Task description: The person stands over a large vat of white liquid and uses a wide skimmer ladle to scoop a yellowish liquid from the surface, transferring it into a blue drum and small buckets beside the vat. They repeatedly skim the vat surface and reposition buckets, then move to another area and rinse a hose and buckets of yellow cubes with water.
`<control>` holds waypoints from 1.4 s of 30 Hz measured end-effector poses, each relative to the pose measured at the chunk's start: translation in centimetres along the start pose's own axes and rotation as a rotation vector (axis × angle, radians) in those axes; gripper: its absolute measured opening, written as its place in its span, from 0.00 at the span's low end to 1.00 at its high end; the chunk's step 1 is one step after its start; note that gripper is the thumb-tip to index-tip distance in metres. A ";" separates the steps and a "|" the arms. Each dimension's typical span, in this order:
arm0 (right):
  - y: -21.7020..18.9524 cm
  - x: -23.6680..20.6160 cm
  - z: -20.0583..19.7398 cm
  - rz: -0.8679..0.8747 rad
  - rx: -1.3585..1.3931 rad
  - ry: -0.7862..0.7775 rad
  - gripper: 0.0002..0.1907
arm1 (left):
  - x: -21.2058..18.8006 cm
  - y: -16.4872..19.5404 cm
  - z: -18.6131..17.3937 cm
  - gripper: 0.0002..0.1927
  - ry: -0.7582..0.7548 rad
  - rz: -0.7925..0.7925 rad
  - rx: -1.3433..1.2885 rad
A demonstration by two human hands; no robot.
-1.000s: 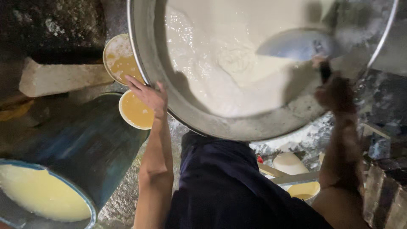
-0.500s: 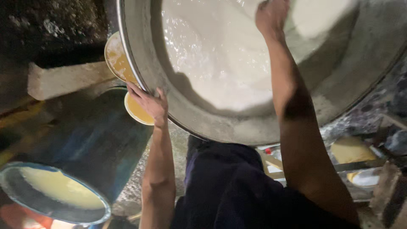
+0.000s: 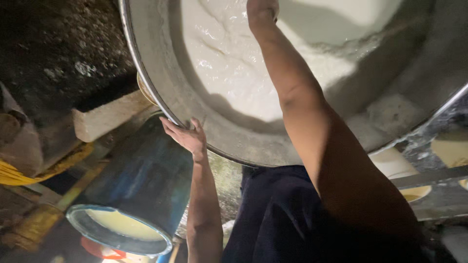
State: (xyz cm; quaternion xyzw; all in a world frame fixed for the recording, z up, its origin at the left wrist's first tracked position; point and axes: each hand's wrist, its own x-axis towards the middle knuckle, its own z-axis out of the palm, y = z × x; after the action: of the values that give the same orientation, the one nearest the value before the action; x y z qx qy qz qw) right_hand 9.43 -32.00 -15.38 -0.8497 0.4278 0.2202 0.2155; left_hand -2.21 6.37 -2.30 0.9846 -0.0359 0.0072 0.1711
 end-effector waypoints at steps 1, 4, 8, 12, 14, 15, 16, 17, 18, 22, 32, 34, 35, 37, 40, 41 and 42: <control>0.0 -0.5 0.0 0.025 0.009 -0.003 0.12 | 0.1 0.1 0.1 0.50 0.007 0.008 -0.006; 1.2 -2.3 -0.3 0.125 0.033 0.053 0.14 | 0.4 0.9 0.0 0.50 0.005 0.000 0.032; 4.3 -5.2 -1.1 0.213 0.170 0.117 0.18 | 0.6 2.1 -0.7 0.51 -0.060 -0.076 0.003; 8.6 -8.3 -1.5 0.182 0.172 0.169 0.14 | 0.6 2.7 -1.1 0.54 -0.094 -0.083 -0.067; 10.4 -9.9 -2.0 0.239 0.137 0.179 0.14 | 0.6 2.8 -0.9 0.54 -0.064 -0.016 -0.084; 11.2 -10.9 -2.2 0.265 0.119 0.183 0.13 | 0.7 2.7 -0.8 0.55 -0.046 0.018 -0.076; 12.1 -11.8 -2.6 0.255 0.130 0.202 0.13 | 0.8 2.6 -0.7 0.55 -0.027 0.051 -0.069; 13.2 -12.8 -3.0 0.244 0.139 0.220 0.12 | 0.9 2.5 -0.7 0.54 -0.044 0.050 -0.084; 14.3 -13.8 -3.4 0.230 0.148 0.242 0.11 | 1.0 2.4 -0.7 0.53 -0.058 0.049 -0.102; 17.8 -18.1 -3.5 0.155 0.059 0.360 0.11 | 1.3 2.5 -1.2 0.54 -0.121 -0.050 -0.050; 30.8 -27.3 -7.4 0.082 -0.083 0.074 0.20 | 1.2 2.7 -1.5 0.56 -0.120 -0.010 -0.205; 32.7 -29.4 -10.6 0.112 -0.047 0.019 0.19 | 1.2 2.4 -1.3 0.55 -0.121 0.002 -0.231; 33.3 -30.1 -12.4 0.134 -0.009 -0.011 0.19 | 1.3 2.3 -1.2 0.55 -0.097 0.018 -0.215; 34.1 -30.5 -15.9 0.188 0.108 -0.079 0.19 | 1.2 2.3 -1.0 0.55 -0.056 0.034 -0.174; 33.7 -28.6 -17.0 0.176 0.347 -0.104 0.18 | 1.1 2.5 -0.8 0.51 -0.146 -0.114 -0.255; 32.4 -27.0 -16.1 0.063 0.405 -0.035 0.18 | 1.2 2.4 -0.8 0.50 -0.114 -0.051 -0.249; 30.4 -25.2 -14.5 -0.030 0.408 0.231 0.22 | 1.2 2.4 -0.6 0.50 -0.081 0.003 -0.239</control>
State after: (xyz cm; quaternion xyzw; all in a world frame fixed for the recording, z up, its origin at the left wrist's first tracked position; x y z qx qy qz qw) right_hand -26.33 -40.53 5.00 -0.8143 0.4729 0.0270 0.3356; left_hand -1.15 4.24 -0.87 0.9566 -0.0450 -0.0368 0.2855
